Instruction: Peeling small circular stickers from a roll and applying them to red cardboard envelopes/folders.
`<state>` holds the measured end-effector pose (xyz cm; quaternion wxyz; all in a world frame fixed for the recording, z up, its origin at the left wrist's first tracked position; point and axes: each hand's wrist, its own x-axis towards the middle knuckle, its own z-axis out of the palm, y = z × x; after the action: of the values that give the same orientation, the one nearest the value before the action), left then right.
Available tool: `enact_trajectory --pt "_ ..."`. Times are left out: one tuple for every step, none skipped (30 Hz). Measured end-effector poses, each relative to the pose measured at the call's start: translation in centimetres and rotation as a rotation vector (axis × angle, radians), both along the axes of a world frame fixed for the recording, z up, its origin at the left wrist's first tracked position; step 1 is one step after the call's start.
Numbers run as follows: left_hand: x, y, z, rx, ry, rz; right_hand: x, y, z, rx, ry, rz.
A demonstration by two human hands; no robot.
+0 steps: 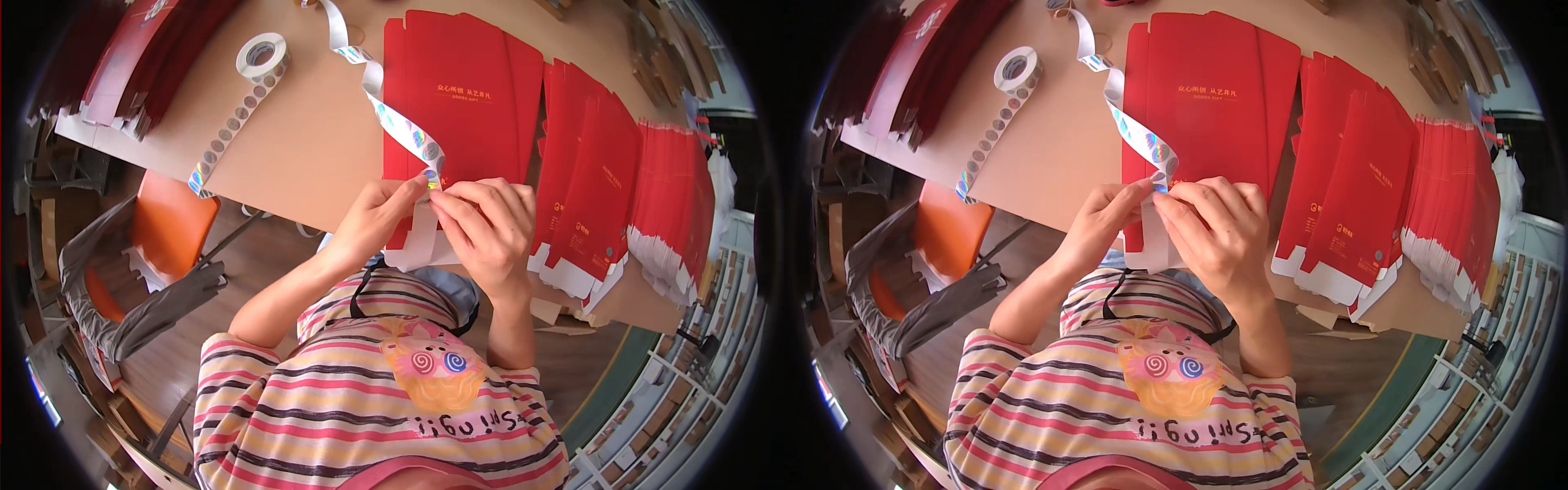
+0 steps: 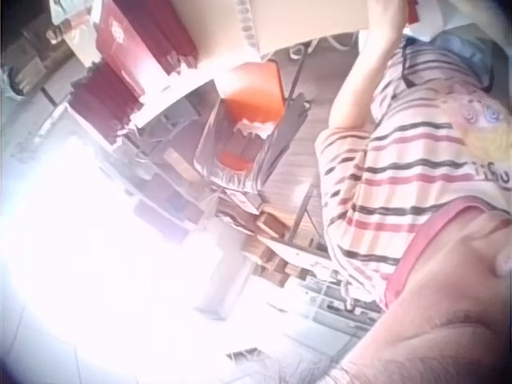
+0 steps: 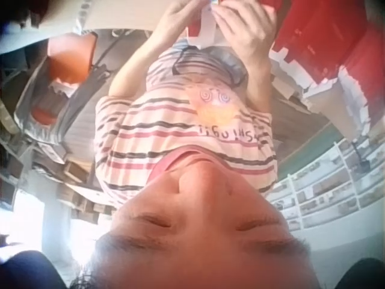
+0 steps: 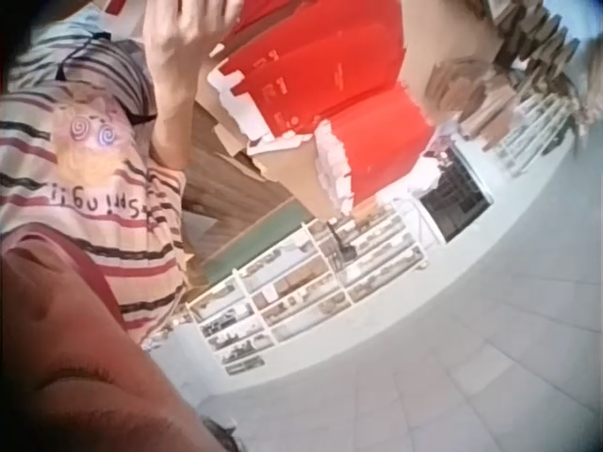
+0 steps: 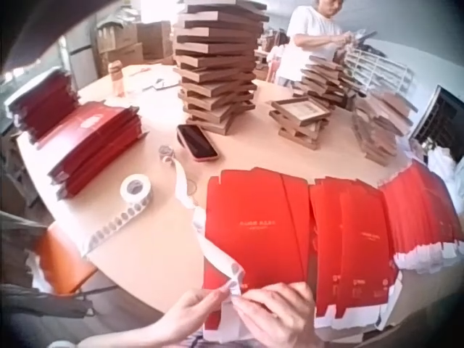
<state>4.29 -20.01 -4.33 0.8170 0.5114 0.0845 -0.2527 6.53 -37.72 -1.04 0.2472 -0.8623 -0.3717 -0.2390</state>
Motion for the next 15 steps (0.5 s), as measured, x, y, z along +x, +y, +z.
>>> enact_trajectory --pt "0.1 -0.1 0.1 0.121 -0.008 -0.019 0.0 0.1 -0.3 -0.030 -0.049 -0.017" --pt "0.2 -0.1 0.1 0.243 -0.015 -0.039 0.0 0.1 -0.6 -0.058 -0.098 -0.035" --pt "0.3 -0.1 -0.2 0.240 -0.012 -0.035 -0.1 0.1 -1.0 -0.079 -0.152 -0.024" --pt "0.3 -0.2 -0.7 0.199 -0.034 0.000 -0.2 0.3 -1.2 -0.081 -0.150 -0.021" --pt "0.3 -0.2 -1.0 0.160 -0.055 0.035 -0.5 0.6 -1.3 -0.097 -0.154 -0.025" --pt "0.3 -0.1 -1.0 0.158 -0.053 0.035 -0.8 0.7 -1.3 -0.115 -0.156 -0.031" --pt "0.4 0.1 -0.8 0.155 -0.054 0.030 -0.6 0.8 -1.2 -0.085 -0.114 -0.020" --pt "0.4 0.1 -0.7 0.152 -0.055 0.025 -0.6 0.8 -1.2 -0.086 -0.113 -0.020" --pt "0.4 0.1 -0.5 0.152 -0.055 0.024 -0.6 0.7 -1.3 0.002 -0.042 -0.016" --pt "0.4 0.1 -0.4 0.163 -0.086 0.021 -0.5 0.7 -1.3 0.090 0.029 -0.012" --pt "0.3 0.0 -0.2 0.173 -0.118 0.018 -0.3 0.6 -1.2 0.120 0.028 -0.013" --pt "0.2 -0.1 0.1 0.173 -0.118 0.017 -0.1 0.6 -1.2 0.119 0.029 -0.014" --pt "0.1 -0.2 0.6 0.192 -0.099 0.023 0.1 0.5 -1.2 0.089 0.030 -0.026" --pt "0.1 -0.3 0.8 0.211 -0.080 0.030 0.1 0.4 -1.2 0.059 0.031 -0.037" --pt "0.1 -0.3 0.7 0.210 -0.079 0.028 0.0 0.4 -1.3 0.059 0.064 -0.045"
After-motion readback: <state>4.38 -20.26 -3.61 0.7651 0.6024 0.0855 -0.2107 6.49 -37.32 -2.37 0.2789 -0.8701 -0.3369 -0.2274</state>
